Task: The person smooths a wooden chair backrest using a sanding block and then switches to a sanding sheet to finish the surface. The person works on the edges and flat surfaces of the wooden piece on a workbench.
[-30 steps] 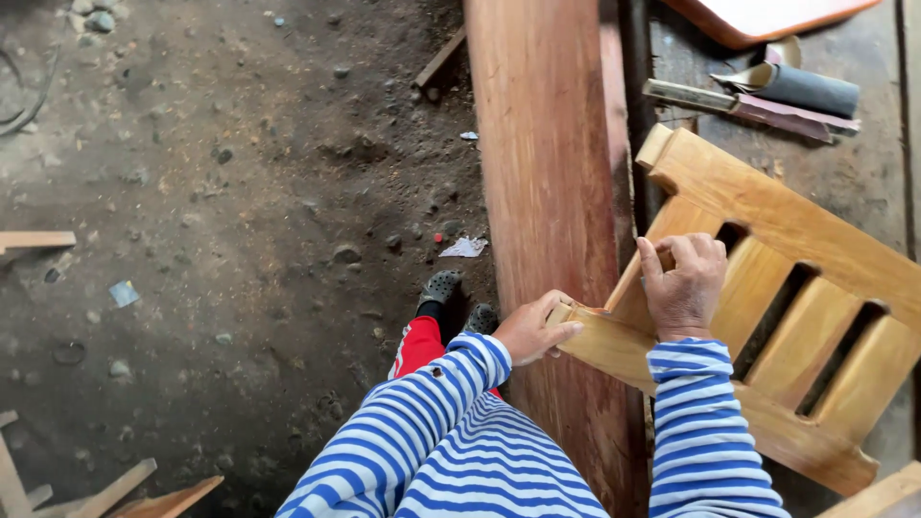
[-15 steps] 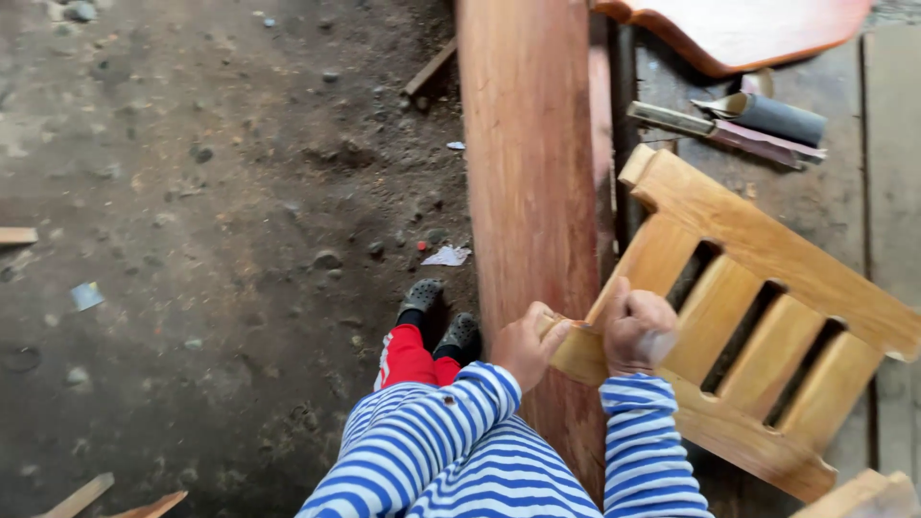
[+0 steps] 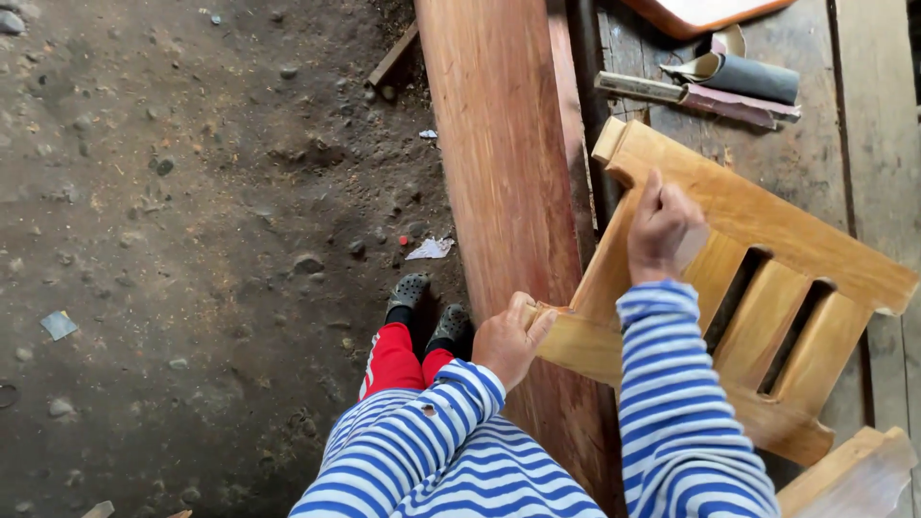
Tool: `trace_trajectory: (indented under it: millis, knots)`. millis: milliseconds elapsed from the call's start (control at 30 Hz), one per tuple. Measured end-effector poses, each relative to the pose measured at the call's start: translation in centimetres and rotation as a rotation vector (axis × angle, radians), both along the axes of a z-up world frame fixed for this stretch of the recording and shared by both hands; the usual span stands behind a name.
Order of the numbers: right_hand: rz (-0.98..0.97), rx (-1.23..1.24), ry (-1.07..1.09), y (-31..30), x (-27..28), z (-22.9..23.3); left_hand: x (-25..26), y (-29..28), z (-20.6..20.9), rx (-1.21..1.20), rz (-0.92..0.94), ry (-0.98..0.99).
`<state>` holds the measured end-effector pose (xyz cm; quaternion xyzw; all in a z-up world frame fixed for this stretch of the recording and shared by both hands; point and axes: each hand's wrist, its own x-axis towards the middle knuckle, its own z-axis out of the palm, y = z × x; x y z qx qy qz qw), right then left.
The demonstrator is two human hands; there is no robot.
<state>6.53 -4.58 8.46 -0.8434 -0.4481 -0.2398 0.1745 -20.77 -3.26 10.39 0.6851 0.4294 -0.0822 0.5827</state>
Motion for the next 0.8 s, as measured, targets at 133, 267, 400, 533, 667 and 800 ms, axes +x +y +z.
trace_trajectory:
  millis: [133, 267, 400, 533, 667, 800]
  knots:
    - [-0.079, -0.021, 0.172, -5.0, -7.8, 0.8, -0.1, -0.1, -0.3, 0.003, -0.026, -0.008]
    - [-0.045, -0.145, 0.088, -5.5, -8.7, -0.4, -0.1, 0.5, 0.1, -0.013, -0.046, -0.008]
    - [-0.012, -0.094, 0.108, 0.5, -2.9, 0.7, -0.3, 0.7, 0.6, -0.024, -0.061, -0.006]
    - [-0.065, -0.045, -0.069, 5.0, 4.5, -1.3, -0.3, 0.7, 0.3, -0.029, -0.084, 0.003]
    - [-0.077, -0.029, -0.058, 4.0, 5.2, -1.6, -0.2, 1.0, 0.2, -0.024, -0.121, -0.006]
    - [-0.116, -0.047, 0.115, -0.3, -3.4, -0.4, -0.4, 0.9, 0.0, -0.003, -0.153, 0.004]
